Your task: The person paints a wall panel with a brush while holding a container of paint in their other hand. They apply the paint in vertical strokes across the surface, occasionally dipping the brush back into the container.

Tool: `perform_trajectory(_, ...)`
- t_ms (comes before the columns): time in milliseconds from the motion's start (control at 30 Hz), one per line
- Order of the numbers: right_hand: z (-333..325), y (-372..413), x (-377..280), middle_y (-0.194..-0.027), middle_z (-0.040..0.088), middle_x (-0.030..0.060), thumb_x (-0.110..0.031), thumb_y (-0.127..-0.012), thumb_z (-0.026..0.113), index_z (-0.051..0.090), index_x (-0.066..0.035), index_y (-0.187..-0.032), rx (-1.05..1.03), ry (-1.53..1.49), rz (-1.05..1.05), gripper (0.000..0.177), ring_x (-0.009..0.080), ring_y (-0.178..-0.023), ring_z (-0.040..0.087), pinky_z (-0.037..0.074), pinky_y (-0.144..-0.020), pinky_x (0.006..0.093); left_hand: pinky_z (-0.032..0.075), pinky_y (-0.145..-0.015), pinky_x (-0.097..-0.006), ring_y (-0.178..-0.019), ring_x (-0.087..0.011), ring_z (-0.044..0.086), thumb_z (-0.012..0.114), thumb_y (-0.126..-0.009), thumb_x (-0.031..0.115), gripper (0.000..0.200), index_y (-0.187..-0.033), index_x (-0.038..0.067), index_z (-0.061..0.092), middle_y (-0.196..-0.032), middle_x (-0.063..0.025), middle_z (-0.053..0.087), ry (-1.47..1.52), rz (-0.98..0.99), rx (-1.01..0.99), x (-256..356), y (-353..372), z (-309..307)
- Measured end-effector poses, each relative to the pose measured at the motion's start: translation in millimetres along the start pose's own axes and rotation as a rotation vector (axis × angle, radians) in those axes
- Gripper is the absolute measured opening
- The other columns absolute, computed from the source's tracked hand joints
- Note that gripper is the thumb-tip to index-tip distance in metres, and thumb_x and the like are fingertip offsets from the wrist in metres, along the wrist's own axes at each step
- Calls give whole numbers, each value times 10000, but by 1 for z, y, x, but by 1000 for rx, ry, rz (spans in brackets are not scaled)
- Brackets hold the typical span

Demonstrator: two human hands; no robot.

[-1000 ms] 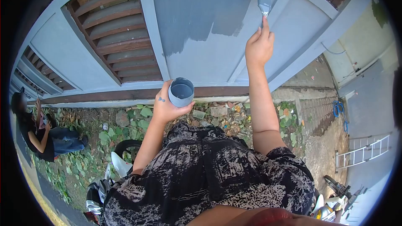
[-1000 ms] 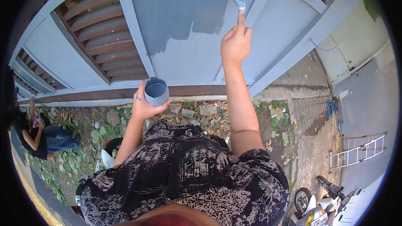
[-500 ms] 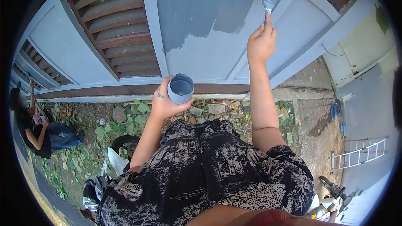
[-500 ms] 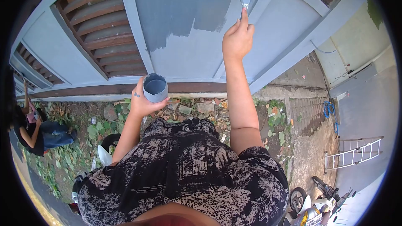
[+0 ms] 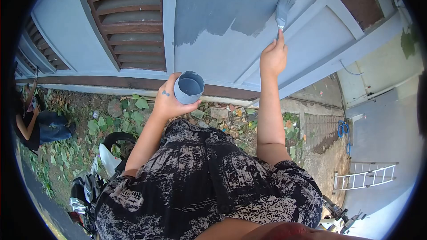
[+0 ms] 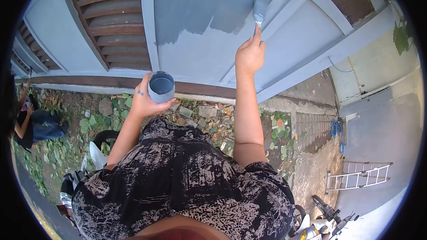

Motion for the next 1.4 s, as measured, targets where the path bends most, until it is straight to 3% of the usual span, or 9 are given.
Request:
perform_trajectory(233,23,45,23,-987,689,197,-216,-1069,577,603,-211,-1512,-137,88,12,444,416,-837,708,569,-709,529,613,-919,-473,-1078,-402,769,978,-648,397,845,-1320,65,589,-1143,-212,768,-10,-7,-10,-1,0,-4)
perform_trajectory(400,32,67,38,-1020,707,219,-208,-1071,568,609,-228,-1500,-283,105,58,432,426,-887,717,573,-728,533,593,-938,-442,-1069,-331,772,998,-635,358,836,-1302,44,603,-1139,-183,765,26,1,-11,-1,2,-4)
perform_trajectory(533,17,89,47,-1032,710,219,-203,-1088,559,572,-194,-1534,-177,20,52,447,382,-878,724,565,-738,511,594,-944,-435,-1074,-315,774,1000,-640,354,833,-1300,36,603,-1137,-181,769,13,18,-5,-3,5,-6)
perform_trajectory(600,4,91,52,-934,664,129,-219,-1132,521,525,-157,-1575,-8,-331,-55,448,239,-753,641,518,-664,410,598,-942,-425,-1073,-300,776,1002,-648,339,823,-1296,26,602,-1127,-173,775,9,10,-3,-6,10,-6)
perform_trajectory(633,0,89,53,-934,664,129,-219,-1132,521,525,-157,-1575,-2,-333,-48,448,239,-753,641,518,-664,410,598,-942,-425,-1073,-300,776,1002,-648,339,823,-1296,26,602,-1127,-173,775,5,17,-8,-8,11,-5)
perform_trajectory(733,-10,73,58,-866,539,32,-250,-1171,467,451,-140,-1628,-170,-715,258,471,128,-687,462,409,-603,301,608,-898,-455,-1062,-384,771,994,-639,399,883,-1329,44,574,-1138,-213,756,-9,8,-6,-12,15,-5)
perform_trajectory(800,-4,63,48,-852,438,-12,-282,-1186,437,398,-175,-1664,-344,-1343,613,491,92,-677,361,325,-589,243,610,-896,-452,-1066,-385,770,998,-642,394,879,-1325,40,574,-1141,-211,757,28,-7,-3,-10,16,-5)
perform_trajectory(1100,26,17,40,-855,423,-11,-317,-1186,445,344,-224,-1693,-455,-1733,579,525,101,-683,344,304,-580,243,617,-902,-450,-1045,-358,787,1002,-650,408,850,-1298,45,588,-1108,-185,780,-44,-45,3,-6,21,-8)
perform_trajectory(1400,65,25,49,-827,444,-9,-319,-1193,432,395,-249,-1667,-430,-1703,714,480,93,-661,366,321,-565,254,623,-904,-420,-1039,-313,794,1008,-663,355,811,-1282,43,588,-1101,-177,783,-57,-31,41,0,28,-8)
Point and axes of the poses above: each hand's wrist, its own y-axis away from the middle knuckle, its own z-axis out of the palm, x = y × z, the point moved 6 cm from there along -y, towards the middle knuckle
